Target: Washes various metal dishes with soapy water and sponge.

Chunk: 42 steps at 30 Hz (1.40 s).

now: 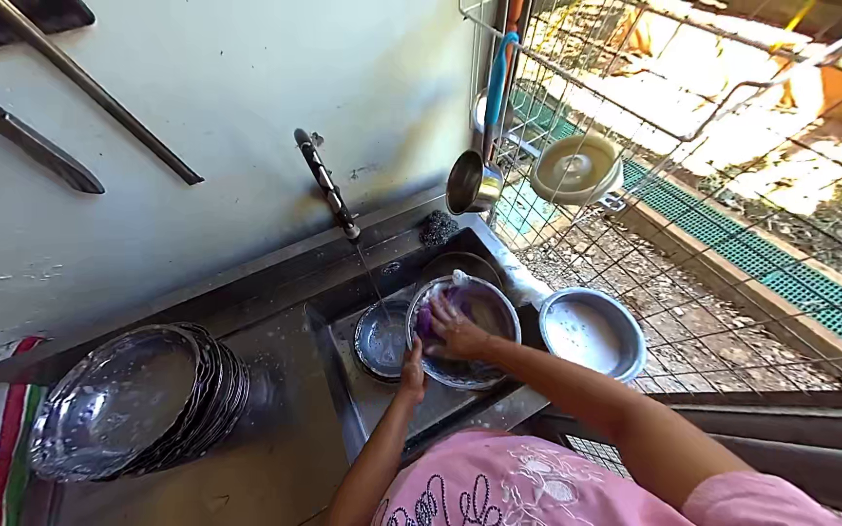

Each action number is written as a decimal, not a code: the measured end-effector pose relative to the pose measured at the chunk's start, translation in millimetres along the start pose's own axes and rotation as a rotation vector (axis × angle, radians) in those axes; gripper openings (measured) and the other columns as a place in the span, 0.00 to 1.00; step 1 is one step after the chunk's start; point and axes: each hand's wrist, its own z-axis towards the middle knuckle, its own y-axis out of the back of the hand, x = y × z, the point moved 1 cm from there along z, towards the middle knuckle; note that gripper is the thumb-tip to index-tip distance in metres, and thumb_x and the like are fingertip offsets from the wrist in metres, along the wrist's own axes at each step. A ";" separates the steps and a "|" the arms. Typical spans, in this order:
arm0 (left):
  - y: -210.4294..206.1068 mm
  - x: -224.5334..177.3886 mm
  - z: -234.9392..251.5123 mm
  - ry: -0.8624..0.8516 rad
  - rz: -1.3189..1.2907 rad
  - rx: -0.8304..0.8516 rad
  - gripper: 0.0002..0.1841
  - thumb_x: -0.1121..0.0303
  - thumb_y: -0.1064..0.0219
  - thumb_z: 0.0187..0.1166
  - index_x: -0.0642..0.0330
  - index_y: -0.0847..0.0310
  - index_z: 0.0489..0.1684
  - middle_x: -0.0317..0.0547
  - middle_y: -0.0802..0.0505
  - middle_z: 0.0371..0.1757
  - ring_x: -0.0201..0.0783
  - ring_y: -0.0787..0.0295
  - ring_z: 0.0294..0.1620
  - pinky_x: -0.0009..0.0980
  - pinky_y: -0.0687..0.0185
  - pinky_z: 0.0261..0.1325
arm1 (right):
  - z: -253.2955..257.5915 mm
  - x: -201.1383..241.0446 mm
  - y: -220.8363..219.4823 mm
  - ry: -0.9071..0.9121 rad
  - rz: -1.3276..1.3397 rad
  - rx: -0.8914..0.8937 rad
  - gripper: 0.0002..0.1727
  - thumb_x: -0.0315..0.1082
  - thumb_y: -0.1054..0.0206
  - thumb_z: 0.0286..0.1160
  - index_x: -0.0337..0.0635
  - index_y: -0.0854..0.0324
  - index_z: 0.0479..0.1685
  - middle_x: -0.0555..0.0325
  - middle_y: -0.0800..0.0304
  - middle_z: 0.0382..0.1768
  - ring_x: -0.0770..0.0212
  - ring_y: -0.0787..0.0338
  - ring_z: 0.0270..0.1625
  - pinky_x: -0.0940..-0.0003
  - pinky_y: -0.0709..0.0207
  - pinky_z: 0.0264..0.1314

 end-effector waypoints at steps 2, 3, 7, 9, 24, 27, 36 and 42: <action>4.9 -7.8 10.7 -0.027 0.024 -0.032 0.30 0.56 0.65 0.97 0.67 0.52 0.91 0.66 0.31 0.84 0.50 0.29 0.80 0.47 0.31 0.80 | -5.1 19.8 -16.5 0.070 0.156 0.070 0.49 0.60 0.37 0.79 0.29 0.41 0.88 0.33 0.50 0.92 0.34 0.53 0.95 0.39 0.61 0.95; 13.6 -17.9 14.7 -0.023 0.056 -0.085 0.29 0.56 0.64 0.97 0.69 0.48 0.89 0.68 0.28 0.81 0.52 0.27 0.77 0.49 0.30 0.78 | -11.6 27.6 -16.0 0.107 0.175 0.176 0.47 0.56 0.31 0.77 0.27 0.38 0.86 0.31 0.45 0.90 0.33 0.48 0.93 0.38 0.57 0.94; 45.1 -39.7 22.1 0.117 0.074 -0.137 0.27 0.58 0.53 0.95 0.60 0.44 0.90 0.62 0.27 0.83 0.52 0.27 0.80 0.51 0.28 0.78 | -31.4 16.6 -9.0 0.233 -0.093 0.404 0.29 0.20 0.24 0.63 0.28 0.21 0.70 0.29 0.19 0.71 0.27 0.24 0.76 0.32 0.35 0.80; 25.5 -24.3 19.0 0.141 -0.001 -0.160 0.28 0.58 0.53 0.95 0.60 0.47 0.90 0.65 0.25 0.80 0.54 0.23 0.75 0.51 0.24 0.72 | -23.3 24.3 -4.1 0.122 -0.063 0.356 0.22 0.23 0.33 0.75 0.26 0.21 0.68 0.27 0.16 0.65 0.28 0.20 0.72 0.34 0.32 0.78; -5.7 9.2 9.7 0.011 -0.159 -0.165 0.30 0.51 0.66 0.96 0.69 0.36 0.78 0.59 0.17 0.61 0.41 0.18 0.57 0.41 0.21 0.62 | -20.2 63.7 -20.4 -0.053 0.204 0.064 0.28 0.30 0.34 0.78 0.24 0.26 0.76 0.25 0.24 0.75 0.30 0.26 0.81 0.41 0.39 0.87; 31.6 -3.6 4.6 0.052 -0.137 -0.184 0.30 0.52 0.62 0.96 0.61 0.45 0.90 0.62 0.25 0.82 0.50 0.25 0.78 0.51 0.27 0.77 | -38.6 23.7 -9.0 0.085 0.027 0.239 0.30 0.51 0.41 0.88 0.40 0.22 0.79 0.40 0.23 0.80 0.37 0.31 0.86 0.34 0.46 0.89; -4.1 7.2 4.7 0.001 -0.046 0.009 0.30 0.55 0.66 0.97 0.67 0.51 0.90 0.64 0.29 0.83 0.48 0.27 0.78 0.44 0.30 0.78 | -1.0 21.3 -13.4 -0.006 0.233 0.039 0.37 0.49 0.43 0.88 0.26 0.35 0.84 0.30 0.49 0.91 0.37 0.53 0.95 0.44 0.61 0.97; 46.6 -3.0 -1.1 0.049 -0.012 -0.167 0.30 0.55 0.60 0.96 0.60 0.53 0.93 0.63 0.36 0.89 0.52 0.35 0.86 0.52 0.34 0.83 | -22.6 -12.5 4.1 0.009 -0.064 0.120 0.22 0.40 0.34 0.82 0.32 0.14 0.65 0.34 0.31 0.84 0.27 0.51 0.93 0.25 0.67 0.91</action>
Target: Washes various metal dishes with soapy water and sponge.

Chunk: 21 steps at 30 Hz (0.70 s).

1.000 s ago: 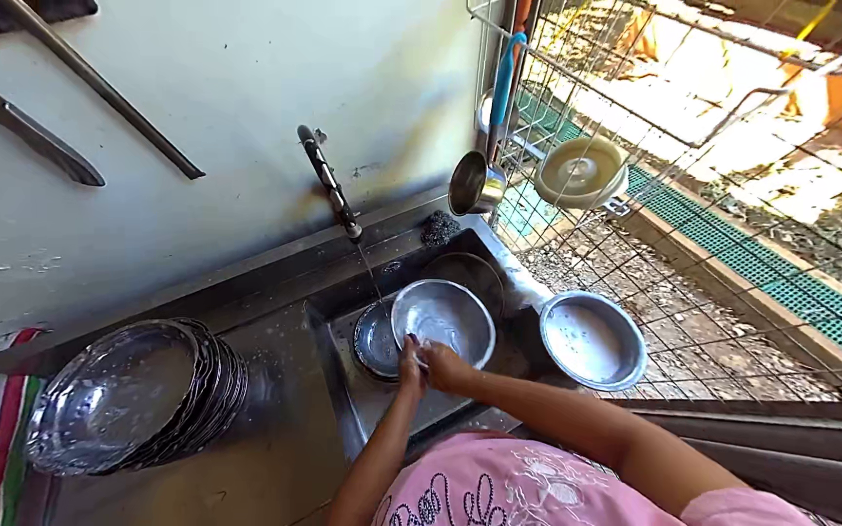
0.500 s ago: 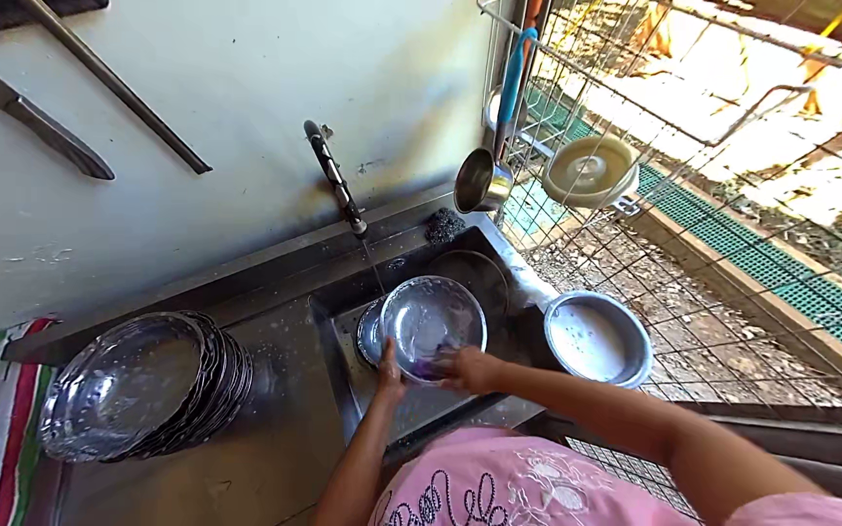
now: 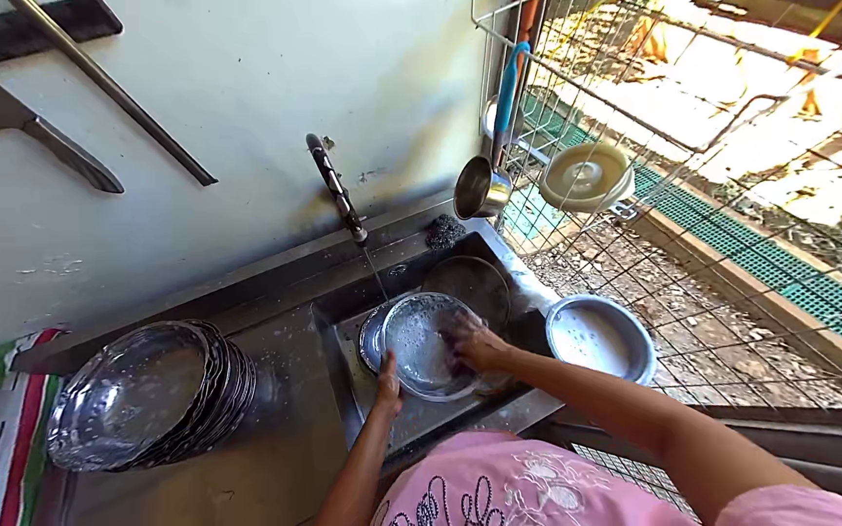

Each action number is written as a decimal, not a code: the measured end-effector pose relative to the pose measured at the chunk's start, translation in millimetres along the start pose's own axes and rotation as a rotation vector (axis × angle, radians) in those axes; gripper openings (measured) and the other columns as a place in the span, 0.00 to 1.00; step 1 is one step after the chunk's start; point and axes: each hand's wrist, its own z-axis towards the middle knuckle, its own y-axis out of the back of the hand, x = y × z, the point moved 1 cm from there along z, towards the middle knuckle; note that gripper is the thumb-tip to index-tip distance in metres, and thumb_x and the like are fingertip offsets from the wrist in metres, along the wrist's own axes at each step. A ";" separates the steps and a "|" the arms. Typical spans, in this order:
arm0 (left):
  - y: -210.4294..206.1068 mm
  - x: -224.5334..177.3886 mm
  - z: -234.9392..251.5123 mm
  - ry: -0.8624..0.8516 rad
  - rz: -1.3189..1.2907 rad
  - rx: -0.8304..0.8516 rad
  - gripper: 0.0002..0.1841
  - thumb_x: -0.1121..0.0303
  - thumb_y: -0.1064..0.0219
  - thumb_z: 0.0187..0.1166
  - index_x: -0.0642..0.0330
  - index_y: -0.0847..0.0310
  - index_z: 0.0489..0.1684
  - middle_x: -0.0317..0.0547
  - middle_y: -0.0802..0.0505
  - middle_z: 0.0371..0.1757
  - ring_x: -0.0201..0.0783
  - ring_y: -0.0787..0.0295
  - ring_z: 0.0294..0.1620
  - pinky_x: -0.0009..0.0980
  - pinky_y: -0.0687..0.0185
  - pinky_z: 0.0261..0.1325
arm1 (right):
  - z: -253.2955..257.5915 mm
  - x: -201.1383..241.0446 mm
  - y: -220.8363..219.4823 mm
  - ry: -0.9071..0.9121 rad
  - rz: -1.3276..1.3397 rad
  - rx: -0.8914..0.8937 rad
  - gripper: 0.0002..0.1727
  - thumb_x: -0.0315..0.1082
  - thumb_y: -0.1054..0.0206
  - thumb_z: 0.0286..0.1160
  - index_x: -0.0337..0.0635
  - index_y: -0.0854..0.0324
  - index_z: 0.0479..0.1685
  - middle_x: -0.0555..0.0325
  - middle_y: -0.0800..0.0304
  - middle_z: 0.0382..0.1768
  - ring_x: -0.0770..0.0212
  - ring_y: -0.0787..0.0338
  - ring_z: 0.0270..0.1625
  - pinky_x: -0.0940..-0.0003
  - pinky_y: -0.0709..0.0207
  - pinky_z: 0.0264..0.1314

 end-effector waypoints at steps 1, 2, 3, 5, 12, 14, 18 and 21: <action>-6.1 3.2 -5.4 0.014 0.009 0.026 0.30 0.56 0.59 0.96 0.62 0.53 0.93 0.63 0.36 0.89 0.52 0.34 0.86 0.51 0.34 0.83 | 5.4 -5.4 4.4 -0.084 -0.035 -0.042 0.25 0.35 0.35 0.80 0.29 0.21 0.72 0.25 0.43 0.88 0.23 0.57 0.93 0.25 0.70 0.91; -14.9 7.2 -11.3 0.027 0.013 0.059 0.30 0.57 0.59 0.96 0.62 0.54 0.93 0.63 0.36 0.89 0.52 0.34 0.85 0.50 0.34 0.83 | 12.7 -5.0 3.0 -0.152 -0.035 -0.119 0.29 0.31 0.37 0.78 0.29 0.28 0.79 0.23 0.51 0.90 0.23 0.60 0.93 0.26 0.69 0.92; -24.1 11.2 -15.2 0.036 0.012 0.102 0.30 0.57 0.59 0.97 0.62 0.56 0.94 0.63 0.36 0.89 0.51 0.34 0.85 0.48 0.34 0.83 | 21.4 0.2 -3.1 -0.176 0.009 -0.219 0.33 0.30 0.34 0.74 0.32 0.32 0.83 0.23 0.55 0.91 0.23 0.60 0.94 0.28 0.67 0.93; -39.9 16.1 -15.7 0.029 -0.011 0.166 0.30 0.56 0.62 0.97 0.61 0.56 0.93 0.61 0.35 0.88 0.48 0.33 0.84 0.45 0.33 0.82 | 34.9 24.4 -15.9 -0.118 0.165 -0.304 0.40 0.30 0.30 0.72 0.38 0.37 0.89 0.27 0.56 0.92 0.26 0.57 0.94 0.29 0.61 0.93; -2.9 1.4 -6.8 0.009 -0.029 -0.035 0.30 0.56 0.59 0.96 0.62 0.53 0.92 0.64 0.36 0.89 0.52 0.35 0.86 0.51 0.36 0.84 | -6.7 27.4 -9.2 -0.067 0.058 0.073 0.29 0.31 0.33 0.77 0.49 0.22 0.80 0.36 0.51 0.93 0.26 0.63 0.95 0.18 0.72 0.88; -15.0 5.9 -19.2 0.027 0.009 0.030 0.29 0.58 0.58 0.97 0.64 0.50 0.91 0.66 0.32 0.86 0.52 0.30 0.82 0.49 0.31 0.80 | 5.1 8.0 -13.5 -0.195 -0.052 -0.098 0.40 0.27 0.36 0.74 0.43 0.40 0.92 0.28 0.63 0.94 0.25 0.66 0.95 0.24 0.72 0.92; -42.2 17.3 -20.2 0.030 0.017 0.172 0.29 0.56 0.62 0.97 0.64 0.52 0.91 0.64 0.28 0.83 0.48 0.26 0.78 0.45 0.27 0.77 | 35.5 38.5 -42.5 -0.194 0.262 -0.250 0.40 0.41 0.43 0.85 0.27 0.50 0.91 0.23 0.59 0.92 0.28 0.60 0.95 0.36 0.69 0.96; -11.5 4.7 -1.7 -0.007 0.016 0.002 0.29 0.55 0.63 0.97 0.69 0.45 0.88 0.68 0.25 0.79 0.52 0.23 0.75 0.49 0.27 0.76 | 14.1 55.8 -32.6 0.006 0.230 0.164 0.28 0.37 0.48 0.91 0.43 0.34 0.89 0.45 0.46 0.93 0.34 0.58 0.96 0.24 0.70 0.89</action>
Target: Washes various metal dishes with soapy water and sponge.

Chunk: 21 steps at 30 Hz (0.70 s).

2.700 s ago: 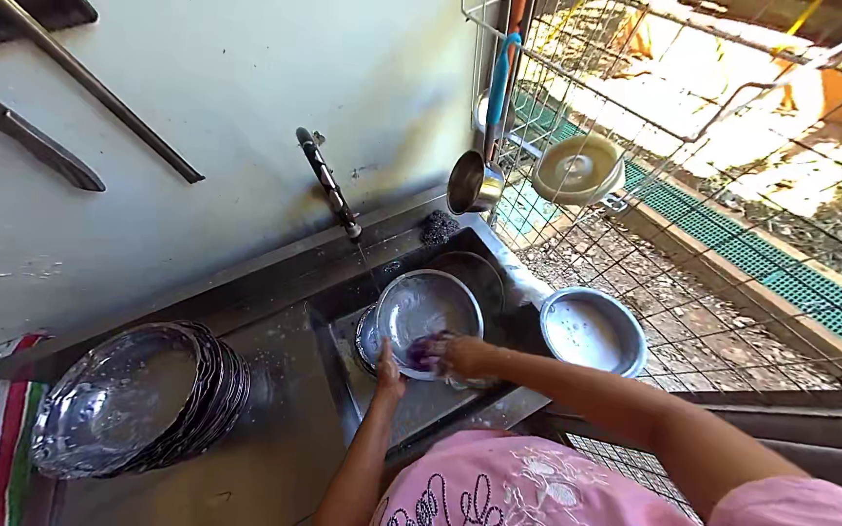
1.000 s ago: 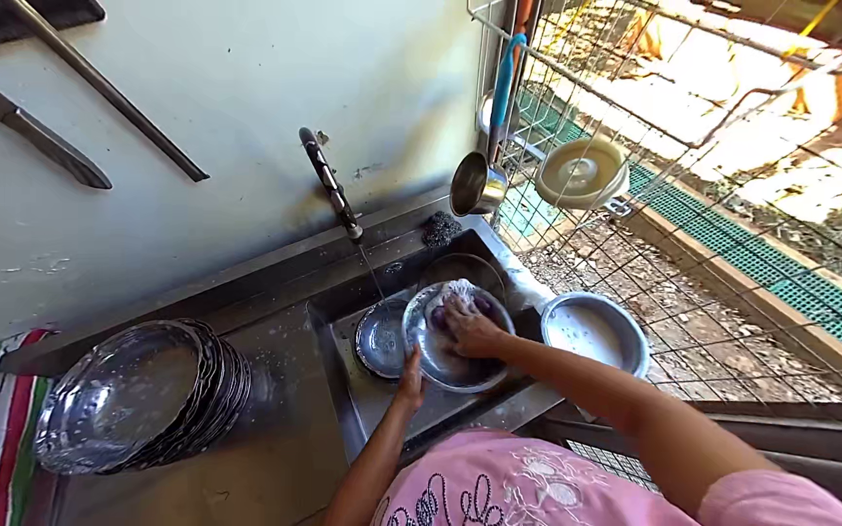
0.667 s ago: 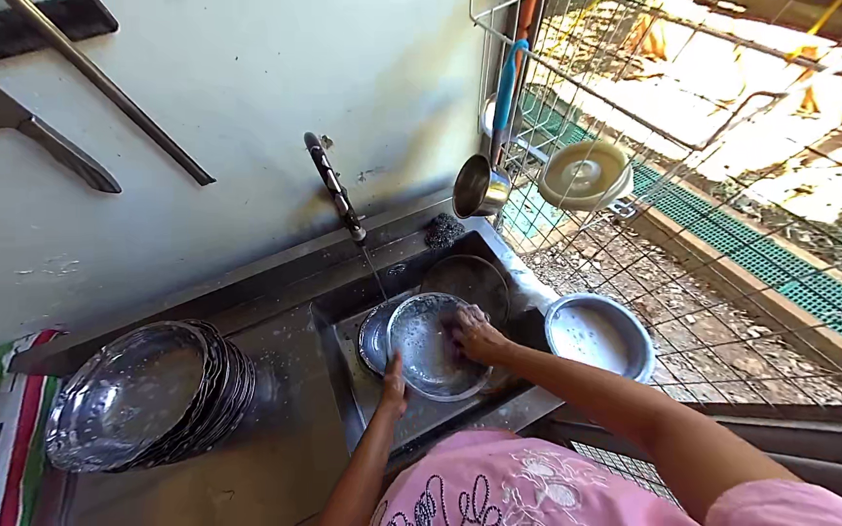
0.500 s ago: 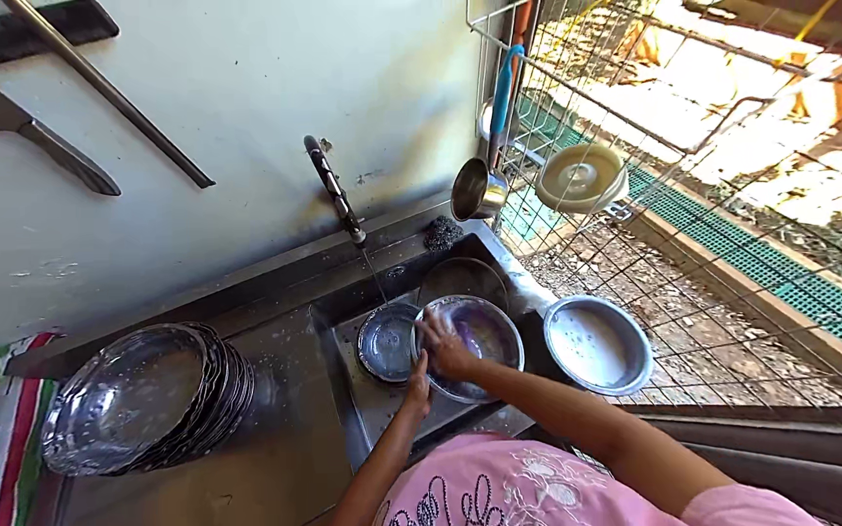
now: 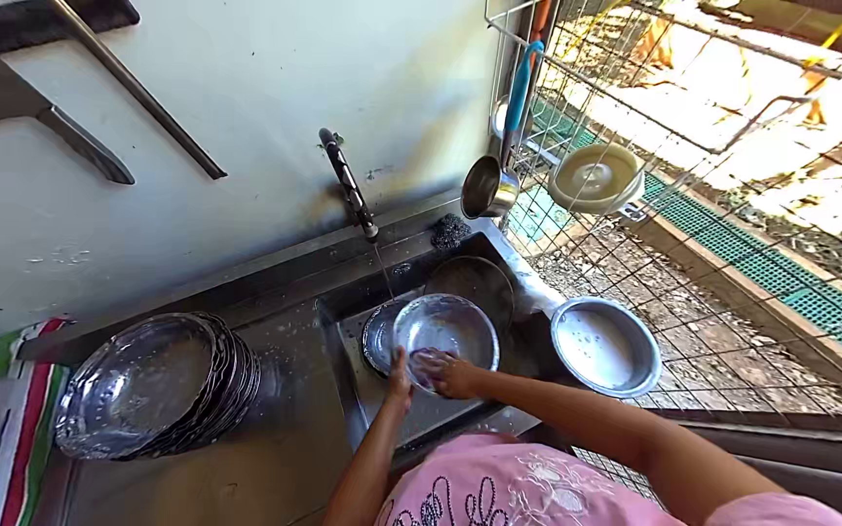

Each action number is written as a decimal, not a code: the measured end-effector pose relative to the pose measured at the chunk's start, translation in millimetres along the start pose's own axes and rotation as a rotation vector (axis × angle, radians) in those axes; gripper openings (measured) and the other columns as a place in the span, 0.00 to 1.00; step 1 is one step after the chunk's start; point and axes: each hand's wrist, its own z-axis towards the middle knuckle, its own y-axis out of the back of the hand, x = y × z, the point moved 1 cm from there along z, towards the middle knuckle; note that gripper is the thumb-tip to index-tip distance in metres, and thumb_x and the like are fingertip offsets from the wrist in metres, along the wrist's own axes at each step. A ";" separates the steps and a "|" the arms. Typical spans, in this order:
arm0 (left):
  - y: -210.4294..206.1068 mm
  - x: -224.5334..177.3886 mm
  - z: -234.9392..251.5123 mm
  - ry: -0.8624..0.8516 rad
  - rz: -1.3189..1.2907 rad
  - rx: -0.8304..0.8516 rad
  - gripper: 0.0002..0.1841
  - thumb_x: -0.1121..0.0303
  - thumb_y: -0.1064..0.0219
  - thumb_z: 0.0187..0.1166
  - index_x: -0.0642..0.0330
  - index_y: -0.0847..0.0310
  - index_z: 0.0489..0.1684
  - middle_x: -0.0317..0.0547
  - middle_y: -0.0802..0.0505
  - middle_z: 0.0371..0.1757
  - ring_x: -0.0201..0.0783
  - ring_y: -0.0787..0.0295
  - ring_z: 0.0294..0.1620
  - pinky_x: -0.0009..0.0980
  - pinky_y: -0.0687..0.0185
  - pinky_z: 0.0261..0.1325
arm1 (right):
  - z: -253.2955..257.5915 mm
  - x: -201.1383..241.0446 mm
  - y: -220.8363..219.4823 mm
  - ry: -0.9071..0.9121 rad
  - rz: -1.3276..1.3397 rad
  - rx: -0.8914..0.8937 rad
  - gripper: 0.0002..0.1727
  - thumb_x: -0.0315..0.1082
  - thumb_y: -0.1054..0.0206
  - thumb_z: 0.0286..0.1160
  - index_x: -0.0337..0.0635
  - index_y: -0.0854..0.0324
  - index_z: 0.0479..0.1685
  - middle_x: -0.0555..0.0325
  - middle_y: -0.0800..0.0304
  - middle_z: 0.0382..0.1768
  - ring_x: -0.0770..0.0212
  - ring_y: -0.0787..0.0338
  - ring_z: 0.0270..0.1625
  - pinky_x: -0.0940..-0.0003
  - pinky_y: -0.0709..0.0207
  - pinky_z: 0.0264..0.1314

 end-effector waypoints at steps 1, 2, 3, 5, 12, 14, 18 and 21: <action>15.0 -5.1 1.6 0.013 0.012 -0.033 0.30 0.54 0.61 0.97 0.66 0.47 0.90 0.67 0.28 0.82 0.53 0.26 0.79 0.51 0.28 0.78 | -8.8 -2.5 6.8 -0.027 -0.092 0.069 0.28 0.37 0.43 0.89 0.52 0.31 0.88 0.50 0.48 0.95 0.33 0.61 0.96 0.16 0.74 0.86; 25.1 -7.6 0.8 0.026 0.033 -0.042 0.30 0.54 0.60 0.96 0.64 0.48 0.91 0.67 0.30 0.84 0.54 0.28 0.81 0.52 0.29 0.79 | -15.5 -12.5 13.7 -0.042 -0.176 0.026 0.29 0.35 0.37 0.84 0.54 0.28 0.86 0.48 0.48 0.94 0.29 0.61 0.95 0.14 0.74 0.85; 28.2 -8.6 -2.4 0.044 0.057 -0.024 0.30 0.54 0.59 0.96 0.62 0.49 0.92 0.66 0.31 0.85 0.55 0.29 0.81 0.53 0.30 0.79 | -16.2 -26.7 21.0 -0.063 -0.251 -0.069 0.33 0.34 0.34 0.79 0.52 0.29 0.87 0.43 0.51 0.94 0.28 0.61 0.95 0.16 0.72 0.87; 13.4 -6.8 -15.0 0.090 0.074 0.039 0.29 0.55 0.56 0.96 0.61 0.49 0.91 0.67 0.27 0.81 0.55 0.23 0.76 0.51 0.24 0.73 | -2.0 -43.9 29.7 -0.159 -0.301 -0.223 0.38 0.36 0.39 0.80 0.47 0.43 0.94 0.35 0.63 0.95 0.29 0.67 0.96 0.24 0.74 0.91; 2.3 -13.5 6.9 0.170 0.147 0.172 0.40 0.41 0.75 0.93 0.69 0.30 0.71 0.61 0.12 0.53 0.48 0.14 0.48 0.47 0.16 0.50 | 10.4 15.3 -2.4 0.109 0.659 -0.052 0.45 0.31 0.29 0.69 0.28 0.45 0.89 0.30 0.36 0.85 0.44 0.34 0.87 0.52 0.44 0.91; 10.5 -25.7 10.5 0.228 0.124 0.158 0.43 0.36 0.78 0.90 0.65 0.36 0.82 0.66 0.14 0.64 0.55 0.14 0.59 0.55 0.17 0.57 | -2.1 24.9 3.4 0.167 0.538 0.002 0.44 0.22 0.22 0.57 0.25 0.34 0.82 0.30 0.22 0.75 0.43 0.22 0.79 0.47 0.34 0.85; 32.1 -19.9 41.5 -0.130 0.094 0.216 0.34 0.50 0.74 0.95 0.63 0.47 0.91 0.60 0.28 0.85 0.46 0.29 0.82 0.46 0.32 0.81 | -25.9 7.2 44.1 0.153 0.725 -0.111 0.29 0.24 0.24 0.52 0.28 0.21 0.61 0.52 0.09 0.46 0.66 0.11 0.48 0.65 0.16 0.57; 54.2 -22.1 50.3 -0.342 0.193 0.088 0.20 0.67 0.54 0.94 0.77 0.23 0.63 0.56 0.11 0.58 0.34 0.15 0.58 0.33 0.20 0.66 | -31.1 -16.9 91.2 0.054 0.906 -0.271 0.31 0.22 0.24 0.49 0.33 0.21 0.62 0.59 0.08 0.48 0.71 0.10 0.50 0.69 0.14 0.58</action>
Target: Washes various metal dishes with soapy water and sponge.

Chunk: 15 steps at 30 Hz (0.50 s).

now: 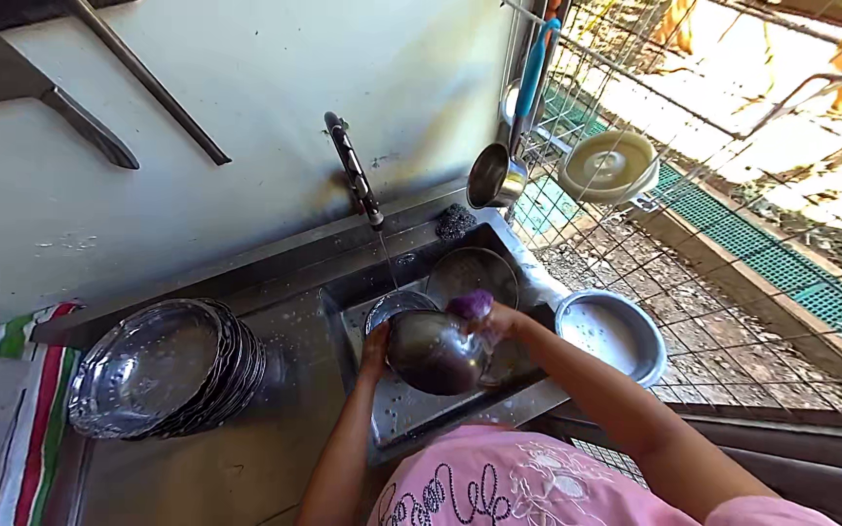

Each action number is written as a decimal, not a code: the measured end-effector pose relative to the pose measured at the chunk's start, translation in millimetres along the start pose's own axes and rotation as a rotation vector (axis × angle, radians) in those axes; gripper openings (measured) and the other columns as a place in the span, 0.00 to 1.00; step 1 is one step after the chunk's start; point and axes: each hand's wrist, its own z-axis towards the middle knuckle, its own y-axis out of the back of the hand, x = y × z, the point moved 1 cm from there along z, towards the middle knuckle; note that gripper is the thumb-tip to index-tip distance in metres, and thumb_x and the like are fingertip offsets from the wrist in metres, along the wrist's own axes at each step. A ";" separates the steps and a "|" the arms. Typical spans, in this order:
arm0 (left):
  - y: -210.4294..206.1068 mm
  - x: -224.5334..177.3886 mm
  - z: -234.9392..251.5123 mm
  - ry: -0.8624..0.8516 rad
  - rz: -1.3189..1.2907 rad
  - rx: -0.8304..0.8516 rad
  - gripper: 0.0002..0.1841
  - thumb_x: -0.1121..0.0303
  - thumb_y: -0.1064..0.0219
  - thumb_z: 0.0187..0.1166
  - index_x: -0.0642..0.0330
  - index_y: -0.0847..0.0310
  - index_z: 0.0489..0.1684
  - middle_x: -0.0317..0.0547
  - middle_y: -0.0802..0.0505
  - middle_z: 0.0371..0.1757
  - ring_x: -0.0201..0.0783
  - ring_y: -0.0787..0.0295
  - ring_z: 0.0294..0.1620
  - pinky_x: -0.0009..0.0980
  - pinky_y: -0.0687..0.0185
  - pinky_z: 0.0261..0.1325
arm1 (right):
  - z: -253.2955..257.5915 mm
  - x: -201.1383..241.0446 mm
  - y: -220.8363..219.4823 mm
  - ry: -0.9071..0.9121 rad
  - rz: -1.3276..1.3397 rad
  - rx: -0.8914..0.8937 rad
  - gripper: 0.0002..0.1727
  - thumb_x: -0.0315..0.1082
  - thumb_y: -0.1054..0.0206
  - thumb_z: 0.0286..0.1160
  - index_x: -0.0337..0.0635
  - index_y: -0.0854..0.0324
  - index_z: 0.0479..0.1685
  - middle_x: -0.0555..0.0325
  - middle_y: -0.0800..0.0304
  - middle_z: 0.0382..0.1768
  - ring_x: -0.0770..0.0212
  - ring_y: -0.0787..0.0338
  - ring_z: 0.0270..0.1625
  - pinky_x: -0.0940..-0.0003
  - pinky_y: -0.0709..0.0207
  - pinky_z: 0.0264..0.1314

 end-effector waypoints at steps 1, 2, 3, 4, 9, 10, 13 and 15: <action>4.2 -2.9 1.0 -0.022 0.055 -0.012 0.16 0.68 0.49 0.92 0.74 0.19 0.51 0.47 0.10 0.44 0.27 0.15 0.46 0.28 0.18 0.56 | 5.5 6.8 12.6 0.026 -0.014 -0.079 0.33 0.22 0.22 0.49 0.31 0.22 0.65 0.55 0.08 0.52 0.69 0.10 0.53 0.68 0.15 0.62; 6.7 -8.8 0.0 -0.032 0.107 0.003 0.16 0.68 0.47 0.91 0.74 0.18 0.46 0.44 0.11 0.39 0.25 0.16 0.41 0.27 0.19 0.52 | 11.3 12.1 21.9 0.063 -0.049 -0.153 0.35 0.24 0.20 0.50 0.30 0.23 0.67 0.52 0.10 0.56 0.67 0.11 0.56 0.68 0.16 0.64; 5.6 -17.1 -3.3 -0.036 0.162 0.024 0.15 0.69 0.46 0.91 0.75 0.18 0.45 0.44 0.13 0.38 0.26 0.19 0.40 0.28 0.21 0.51 | 16.4 14.8 26.2 0.107 -0.096 -0.212 0.37 0.29 0.19 0.52 0.29 0.24 0.69 0.48 0.12 0.60 0.66 0.13 0.59 0.68 0.19 0.67; 0.5 -26.7 -8.8 -0.039 0.204 0.045 0.15 0.70 0.46 0.91 0.76 0.18 0.44 0.46 0.13 0.38 0.27 0.20 0.41 0.29 0.23 0.53 | 19.6 15.4 22.4 0.153 -0.154 -0.253 0.37 0.34 0.20 0.57 0.28 0.24 0.71 0.45 0.14 0.65 0.64 0.14 0.65 0.67 0.22 0.72; -50.3 -55.2 -41.1 -0.120 0.158 0.072 0.15 0.77 0.48 0.86 0.82 0.22 0.59 0.59 0.10 0.52 0.34 0.13 0.53 0.32 0.18 0.64 | 16.3 -13.3 -81.0 0.533 -0.881 -0.327 0.31 0.57 0.31 0.72 0.38 0.10 0.59 0.33 0.13 0.66 0.31 0.18 0.74 0.29 0.32 0.75; -55.3 -57.7 -45.7 -0.145 0.186 0.064 0.16 0.78 0.48 0.85 0.83 0.22 0.60 0.62 0.10 0.53 0.37 0.13 0.55 0.34 0.19 0.66 | 19.4 -18.2 -86.8 0.677 -0.959 -0.391 0.27 0.55 0.30 0.68 0.39 0.08 0.51 0.33 0.08 0.58 0.30 0.12 0.65 0.28 0.25 0.65; -55.2 -65.4 -53.1 -0.200 0.344 0.037 0.14 0.75 0.43 0.85 0.82 0.19 0.50 0.59 0.11 0.41 0.39 0.16 0.44 0.37 0.21 0.56 | 32.8 3.7 -51.5 0.465 -0.764 -0.461 0.21 0.39 0.25 0.66 0.28 0.10 0.50 0.33 0.08 0.54 0.36 0.10 0.63 0.38 0.21 0.69; -54.9 -75.5 -64.7 -0.207 0.347 0.057 0.14 0.75 0.34 0.79 0.82 0.18 0.52 0.59 0.09 0.42 0.35 0.14 0.45 0.32 0.20 0.57 | 44.6 15.7 -20.9 0.173 -0.633 -0.477 0.24 0.37 0.30 0.74 0.24 0.16 0.60 0.28 0.12 0.60 0.34 0.14 0.68 0.38 0.27 0.75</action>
